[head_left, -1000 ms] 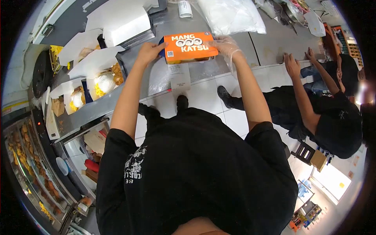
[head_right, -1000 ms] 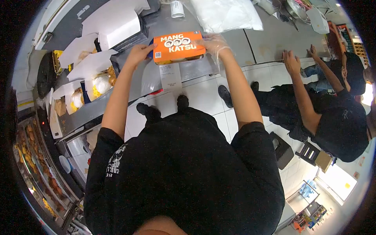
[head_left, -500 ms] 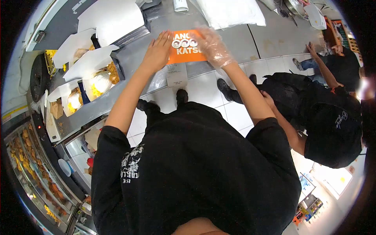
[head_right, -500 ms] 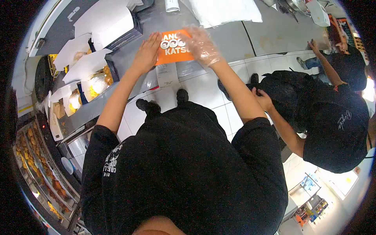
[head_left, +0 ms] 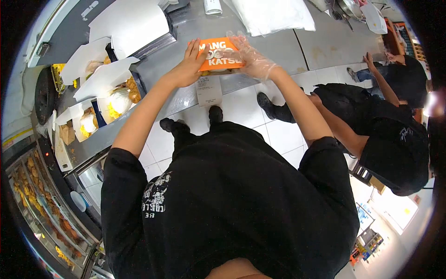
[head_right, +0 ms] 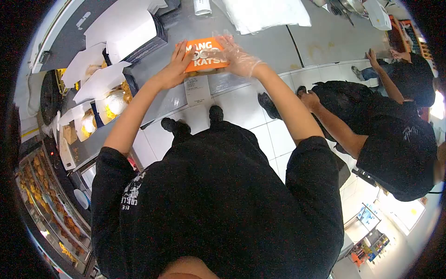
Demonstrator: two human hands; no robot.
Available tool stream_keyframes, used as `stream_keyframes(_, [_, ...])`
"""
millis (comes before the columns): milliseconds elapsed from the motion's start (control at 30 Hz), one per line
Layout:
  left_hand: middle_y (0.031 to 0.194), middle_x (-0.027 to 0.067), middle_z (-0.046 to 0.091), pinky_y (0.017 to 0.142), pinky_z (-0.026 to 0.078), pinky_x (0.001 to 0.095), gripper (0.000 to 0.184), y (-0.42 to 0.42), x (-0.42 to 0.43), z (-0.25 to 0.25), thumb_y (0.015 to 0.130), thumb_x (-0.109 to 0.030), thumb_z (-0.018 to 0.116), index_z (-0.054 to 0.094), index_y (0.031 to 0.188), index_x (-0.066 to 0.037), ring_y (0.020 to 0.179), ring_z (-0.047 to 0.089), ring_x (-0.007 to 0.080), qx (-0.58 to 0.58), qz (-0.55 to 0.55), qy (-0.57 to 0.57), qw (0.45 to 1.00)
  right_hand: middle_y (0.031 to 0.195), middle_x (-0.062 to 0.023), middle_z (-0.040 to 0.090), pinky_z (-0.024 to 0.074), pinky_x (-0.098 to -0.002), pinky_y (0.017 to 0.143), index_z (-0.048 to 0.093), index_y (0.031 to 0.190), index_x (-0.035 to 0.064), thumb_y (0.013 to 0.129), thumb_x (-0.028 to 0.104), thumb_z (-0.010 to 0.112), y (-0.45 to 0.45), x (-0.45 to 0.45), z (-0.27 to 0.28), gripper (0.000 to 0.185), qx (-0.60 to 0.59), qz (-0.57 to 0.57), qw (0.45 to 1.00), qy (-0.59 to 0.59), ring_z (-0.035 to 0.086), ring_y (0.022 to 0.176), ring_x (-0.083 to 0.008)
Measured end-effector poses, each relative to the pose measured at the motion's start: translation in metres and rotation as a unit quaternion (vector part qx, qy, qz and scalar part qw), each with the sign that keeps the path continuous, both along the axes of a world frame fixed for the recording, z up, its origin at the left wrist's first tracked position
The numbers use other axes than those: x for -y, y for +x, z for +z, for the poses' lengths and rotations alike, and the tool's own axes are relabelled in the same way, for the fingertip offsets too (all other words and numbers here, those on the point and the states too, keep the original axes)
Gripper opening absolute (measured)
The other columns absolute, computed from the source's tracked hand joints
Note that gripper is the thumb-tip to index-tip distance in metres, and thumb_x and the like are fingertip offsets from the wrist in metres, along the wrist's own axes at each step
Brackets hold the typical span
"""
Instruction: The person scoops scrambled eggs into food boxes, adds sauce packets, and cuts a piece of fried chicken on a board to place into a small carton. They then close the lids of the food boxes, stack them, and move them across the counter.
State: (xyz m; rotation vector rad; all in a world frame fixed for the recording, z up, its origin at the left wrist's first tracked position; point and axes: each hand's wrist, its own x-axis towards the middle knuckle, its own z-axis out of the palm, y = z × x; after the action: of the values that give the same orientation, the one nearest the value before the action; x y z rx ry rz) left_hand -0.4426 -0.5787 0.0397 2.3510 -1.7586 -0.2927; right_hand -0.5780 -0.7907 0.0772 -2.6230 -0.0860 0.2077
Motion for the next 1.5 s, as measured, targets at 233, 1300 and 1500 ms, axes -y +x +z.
stream_keyframes(233, [0.147, 0.0270, 0.013, 0.110, 0.021, 0.0489, 0.103, -0.015, 0.004, -0.006, 0.069, -0.054, 0.069, 0.018, 0.144, -0.005, 0.136, 0.014, 0.0441, 0.001, 0.054, -0.095, 0.994, 0.151, -0.0114, 0.016, 0.0180, -0.0464, 0.113, 0.043, 0.134, 0.0237, 0.063, 0.036, 0.080, -0.003, -0.010, -0.006, 0.081, 0.084, -0.005, 0.990, -0.111, 0.011, 0.138, -0.0390])
stream_keyframes(1300, [0.096, 0.0181, 0.061, 0.069, 0.049, 0.0384, 0.024, 0.020, -0.256, 0.057, 0.084, -0.020, 0.062, 0.062, 0.097, 0.000, 0.082, 0.059, 0.0330, 0.062, 0.410, -0.271, 0.869, 0.112, -0.0173, 0.058, 0.0409, -0.0414, 0.091, 0.064, 0.109, 0.0061, 0.073, 0.022, 0.070, 0.054, -0.238, 0.053, 0.040, 0.158, 0.023, 0.986, -0.037, 0.052, 0.107, -0.0315])
stream_keyframes(1500, [0.069, 0.0163, 0.064, 0.060, 0.047, 0.0414, 0.026, 0.039, -0.243, 0.024, 0.081, -0.028, 0.065, 0.067, 0.079, -0.002, 0.063, 0.061, 0.0346, -0.116, 0.460, -0.090, 0.876, 0.093, -0.0188, 0.066, 0.0491, -0.0350, 0.080, 0.059, 0.106, -0.0068, 0.073, 0.018, 0.073, 0.071, -0.254, 0.006, 0.043, 0.165, -0.303, 0.932, 0.109, 0.064, 0.085, -0.0300])
